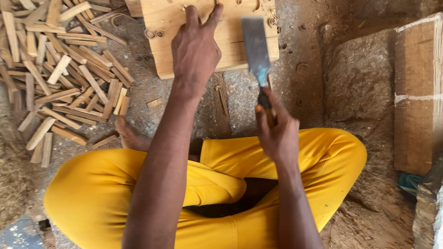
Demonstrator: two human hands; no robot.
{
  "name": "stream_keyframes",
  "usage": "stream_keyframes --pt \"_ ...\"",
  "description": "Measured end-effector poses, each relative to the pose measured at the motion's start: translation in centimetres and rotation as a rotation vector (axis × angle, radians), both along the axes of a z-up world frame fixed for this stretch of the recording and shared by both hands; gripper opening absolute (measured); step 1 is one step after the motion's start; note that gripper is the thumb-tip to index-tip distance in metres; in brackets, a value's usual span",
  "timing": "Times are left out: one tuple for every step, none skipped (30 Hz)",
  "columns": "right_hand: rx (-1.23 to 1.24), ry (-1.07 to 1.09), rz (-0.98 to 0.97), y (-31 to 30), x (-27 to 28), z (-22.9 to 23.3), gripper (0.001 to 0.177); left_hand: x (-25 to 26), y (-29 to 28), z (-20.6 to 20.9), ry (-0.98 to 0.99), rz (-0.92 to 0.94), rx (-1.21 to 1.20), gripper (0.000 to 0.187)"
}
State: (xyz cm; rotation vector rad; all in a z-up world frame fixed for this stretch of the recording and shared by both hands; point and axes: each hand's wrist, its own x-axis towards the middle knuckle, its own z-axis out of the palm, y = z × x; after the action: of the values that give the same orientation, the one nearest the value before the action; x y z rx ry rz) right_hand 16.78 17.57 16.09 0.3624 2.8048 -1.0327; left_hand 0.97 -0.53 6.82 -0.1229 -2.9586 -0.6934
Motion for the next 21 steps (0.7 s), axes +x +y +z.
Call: stream_keyframes --pt "-0.003 0.000 0.011 -0.2 0.7 0.0 0.043 -0.1 -0.2 -0.2 0.015 0.008 -0.006 0.075" --pt "-0.005 0.000 0.022 -0.4 1.0 -0.2 0.046 -0.2 -0.2 -0.4 0.030 0.017 -0.013 0.071" --pt "-0.008 -0.021 0.021 -0.6 1.3 -0.4 0.045 0.0 -0.2 -0.7 0.045 0.021 -0.015 0.074" --pt "-0.010 -0.043 0.019 -0.8 1.5 -0.6 0.043 0.1 -0.2 -0.9 0.059 0.025 -0.017 0.077" --pt "-0.012 -0.053 0.013 -0.9 1.3 -0.6 0.042 -0.2 0.0 -0.8 0.085 0.025 -0.019 0.080" --pt "-0.026 0.001 0.037 -1.1 1.3 -0.6 0.042 -0.2 0.1 -0.8 0.089 0.029 -0.020 0.078" --pt "-0.039 0.057 0.068 -1.4 1.1 -0.6 0.041 -0.3 0.1 -0.6 0.096 0.041 -0.020 0.076" --pt "-0.052 0.114 0.100 -1.5 0.8 -0.5 0.041 -0.5 0.1 -0.5 0.103 0.053 -0.021 0.075" --pt "-0.069 0.145 0.115 -1.7 0.7 -0.4 0.041 -0.4 0.1 -0.5 0.094 0.050 -0.009 0.074" --pt "-0.087 0.176 0.130 -1.7 0.6 -0.4 0.040 -0.3 0.1 -0.5 0.086 0.048 0.003 0.074" --pt "-0.105 0.206 0.142 -1.8 0.6 -0.4 0.040 -0.2 0.1 -0.6 0.076 0.043 0.014 0.073" --pt "-0.086 0.144 0.120 -1.8 0.4 -0.5 0.041 -0.2 0.1 -0.7 0.069 0.045 0.023 0.072" --pt "-0.066 0.081 0.096 -1.7 0.2 -0.6 0.041 -0.3 0.1 -0.7 0.061 0.045 0.034 0.072" --pt "-0.046 0.018 0.072 -1.6 0.1 -0.6 0.041 -0.2 0.2 -0.7 0.054 0.044 0.044 0.071" --pt "-0.041 0.015 0.073 -1.6 -0.1 -0.6 0.042 -0.4 0.3 -0.7 0.080 0.044 0.044 0.071" --pt "-0.037 0.011 0.075 -1.7 -0.2 -0.6 0.042 -0.4 0.3 -0.8 0.107 0.043 0.044 0.070" --pt "-0.034 0.006 0.079 -1.8 -0.3 -0.5 0.042 -0.4 0.2 -0.9 0.131 0.046 0.043 0.070" --pt "-0.038 0.036 0.094 -1.9 -0.4 -0.5 0.042 -0.4 0.1 -1.0 0.122 0.046 0.044 0.068" --pt "-0.041 0.065 0.106 -2.0 -0.4 -0.5 0.041 -0.3 0.2 -1.2 0.111 0.044 0.046 0.066" --pt "-0.045 0.094 0.119 -2.0 -0.5 -0.4 0.041 -0.3 0.2 -1.4 0.101 0.043 0.048 0.064" --pt "-0.034 0.105 0.130 -2.1 -0.5 -0.3 0.041 -0.4 0.3 -1.5 0.100 0.044 0.040 0.062"
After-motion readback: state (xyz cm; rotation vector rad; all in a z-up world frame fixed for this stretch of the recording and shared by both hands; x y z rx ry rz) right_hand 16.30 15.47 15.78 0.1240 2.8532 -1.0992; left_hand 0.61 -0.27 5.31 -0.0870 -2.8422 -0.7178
